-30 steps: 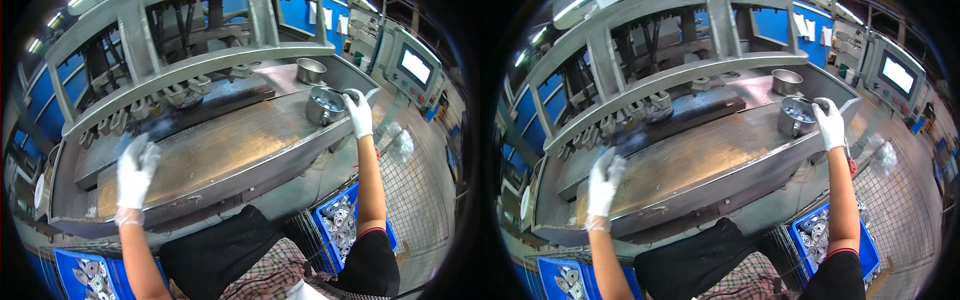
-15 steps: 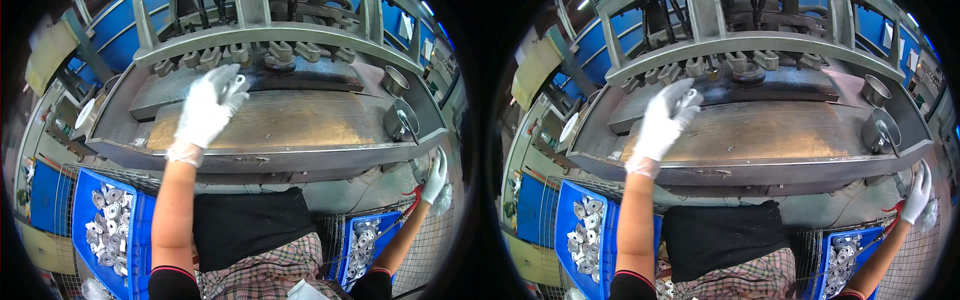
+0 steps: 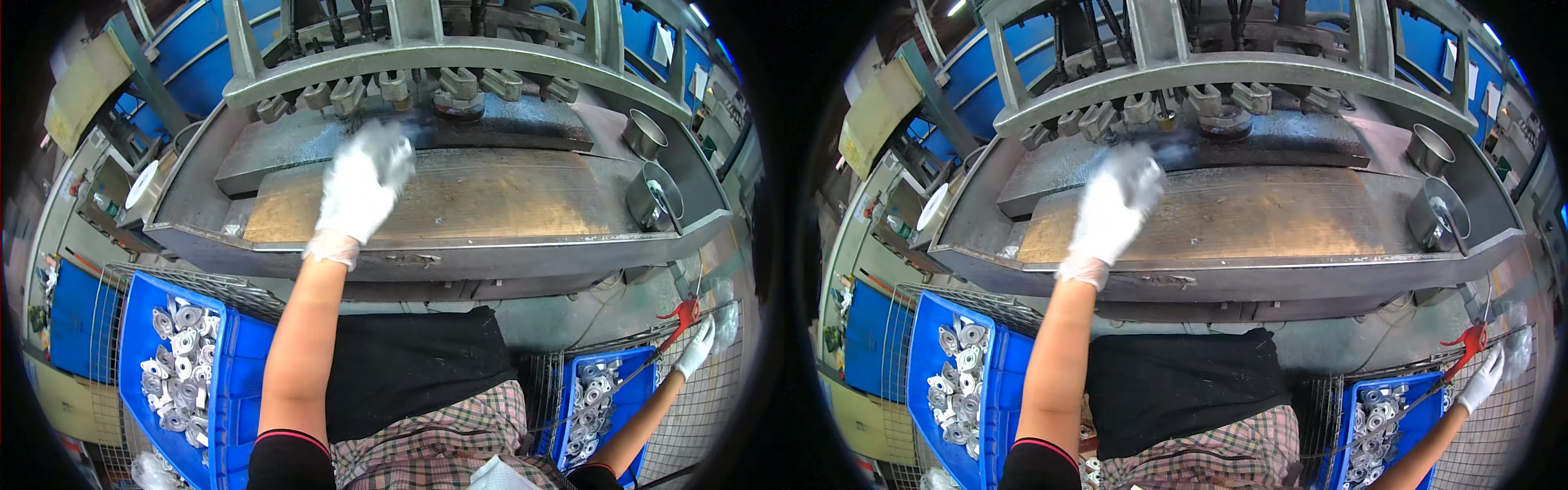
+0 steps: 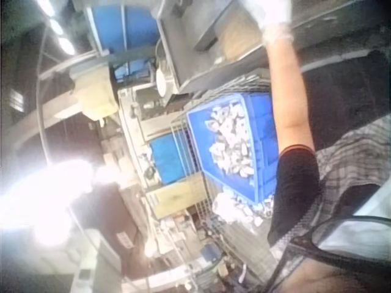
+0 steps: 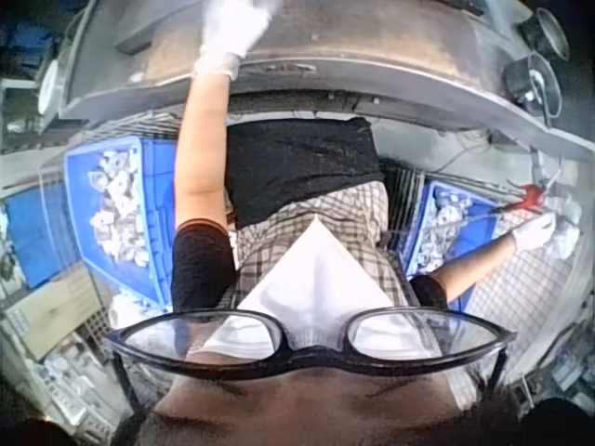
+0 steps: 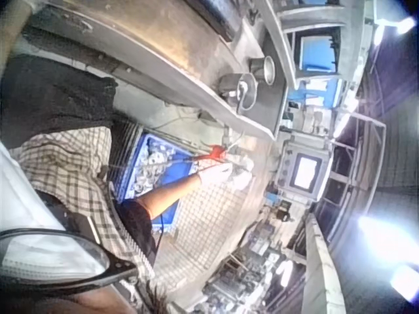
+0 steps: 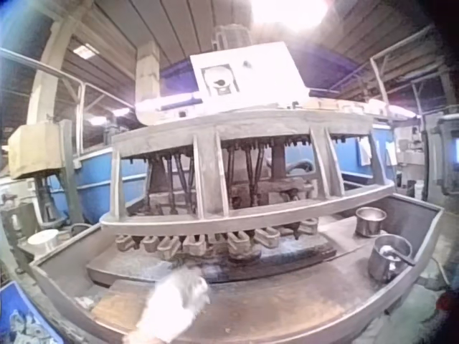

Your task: Scraping metal parts with a hand tool and using an air nozzle before placing them into a finishing machine.

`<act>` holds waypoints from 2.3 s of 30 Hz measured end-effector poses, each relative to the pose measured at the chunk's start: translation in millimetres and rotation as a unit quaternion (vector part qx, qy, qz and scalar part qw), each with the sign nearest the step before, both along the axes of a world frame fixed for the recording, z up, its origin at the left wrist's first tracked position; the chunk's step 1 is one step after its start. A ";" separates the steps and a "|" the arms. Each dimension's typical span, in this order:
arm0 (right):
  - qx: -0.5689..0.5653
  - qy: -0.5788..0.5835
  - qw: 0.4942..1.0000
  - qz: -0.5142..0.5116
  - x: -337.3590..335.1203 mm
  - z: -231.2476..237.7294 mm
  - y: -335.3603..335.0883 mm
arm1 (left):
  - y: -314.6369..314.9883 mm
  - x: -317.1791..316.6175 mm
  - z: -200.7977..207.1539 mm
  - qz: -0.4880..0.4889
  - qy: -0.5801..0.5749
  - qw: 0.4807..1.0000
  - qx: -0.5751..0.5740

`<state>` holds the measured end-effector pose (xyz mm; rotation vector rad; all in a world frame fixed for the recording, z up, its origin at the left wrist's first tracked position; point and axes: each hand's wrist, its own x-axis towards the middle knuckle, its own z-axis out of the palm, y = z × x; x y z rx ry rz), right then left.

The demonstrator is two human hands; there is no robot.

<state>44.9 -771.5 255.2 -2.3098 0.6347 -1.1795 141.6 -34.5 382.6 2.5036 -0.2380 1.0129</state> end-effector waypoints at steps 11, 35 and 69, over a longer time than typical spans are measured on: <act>0.315 0.048 0.927 0.199 -5.5 -58.5 15.9 | -7.0 -35.0 -34.0 -0.117 0.122 0.928 -0.333; -0.052 0.551 0.623 0.552 -10.3 22.4 448.3 | -5.7 -138.6 -314.3 -0.087 0.196 0.150 -0.965; -0.263 0.544 0.533 0.593 -22.2 7.9 568.0 | 44.3 -155.7 -475.5 -0.397 0.089 0.682 -0.608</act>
